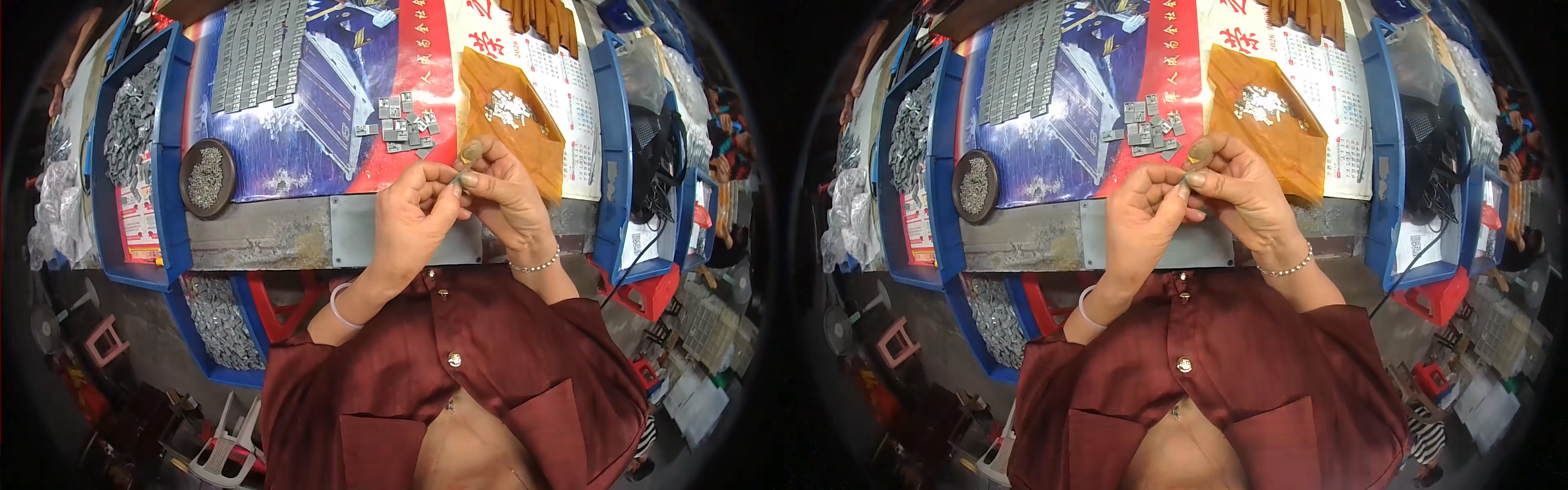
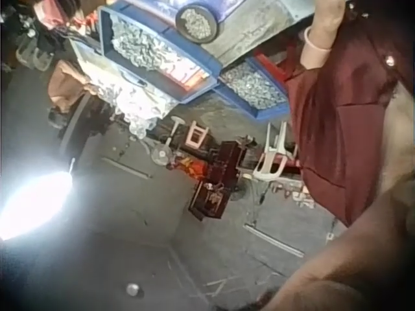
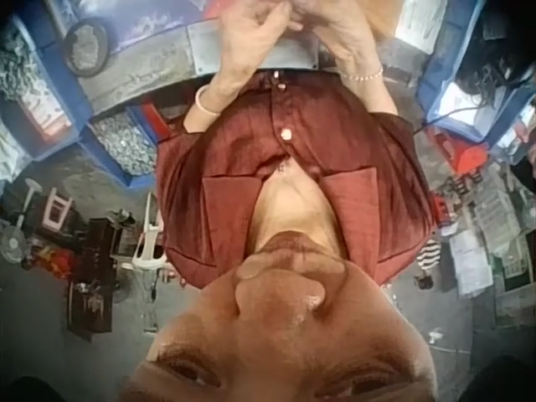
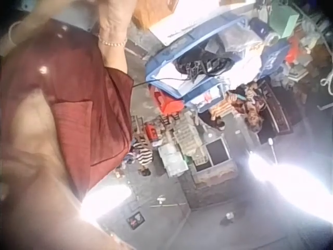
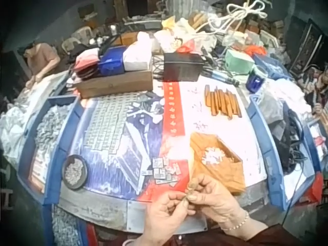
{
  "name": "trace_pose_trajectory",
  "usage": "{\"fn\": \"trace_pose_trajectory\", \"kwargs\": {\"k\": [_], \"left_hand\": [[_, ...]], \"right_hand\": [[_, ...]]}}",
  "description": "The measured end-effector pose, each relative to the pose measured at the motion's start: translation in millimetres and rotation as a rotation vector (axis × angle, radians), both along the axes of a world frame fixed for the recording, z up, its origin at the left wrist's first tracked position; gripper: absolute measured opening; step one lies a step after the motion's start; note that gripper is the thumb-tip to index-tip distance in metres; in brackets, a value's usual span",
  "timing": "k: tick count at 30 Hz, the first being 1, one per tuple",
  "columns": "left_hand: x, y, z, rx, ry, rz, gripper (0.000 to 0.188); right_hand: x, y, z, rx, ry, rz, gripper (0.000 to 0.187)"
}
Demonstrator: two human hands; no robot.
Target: The recorder is manually assembling small grey rectangular components by inserting white pieces into them at a workbench.
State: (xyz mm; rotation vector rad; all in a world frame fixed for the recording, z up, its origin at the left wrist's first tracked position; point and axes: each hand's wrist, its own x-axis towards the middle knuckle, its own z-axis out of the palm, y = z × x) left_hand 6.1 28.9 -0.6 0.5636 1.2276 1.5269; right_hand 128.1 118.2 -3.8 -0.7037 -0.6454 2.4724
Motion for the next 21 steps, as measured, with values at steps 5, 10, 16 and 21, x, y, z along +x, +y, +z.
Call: {"fn": "trace_pose_trajectory", "kwargs": {"k": [5,10,16,21], "left_hand": [[-2.5,-2.0,4.4,-0.038,0.008,-0.009,0.008],[-6.3,-3.4,3.3,-0.054,-0.038,-0.016,0.008],[-5.6,-3.8,2.2,-0.080,-0.042,-0.051,0.009],[-4.8,-5.5,3.3,-0.080,-0.024,-0.054,0.009]], "right_hand": [[1.2,-1.7,3.4,0.054,-0.042,0.008,0.023],[5.9,-1.8,6.6,0.076,-0.046,0.013,0.021],[11.9,-5.5,2.8,0.246,-0.184,-0.037,0.018],[12.1,-7.6,4.9,0.456,-0.339,-0.048,0.017]]}}
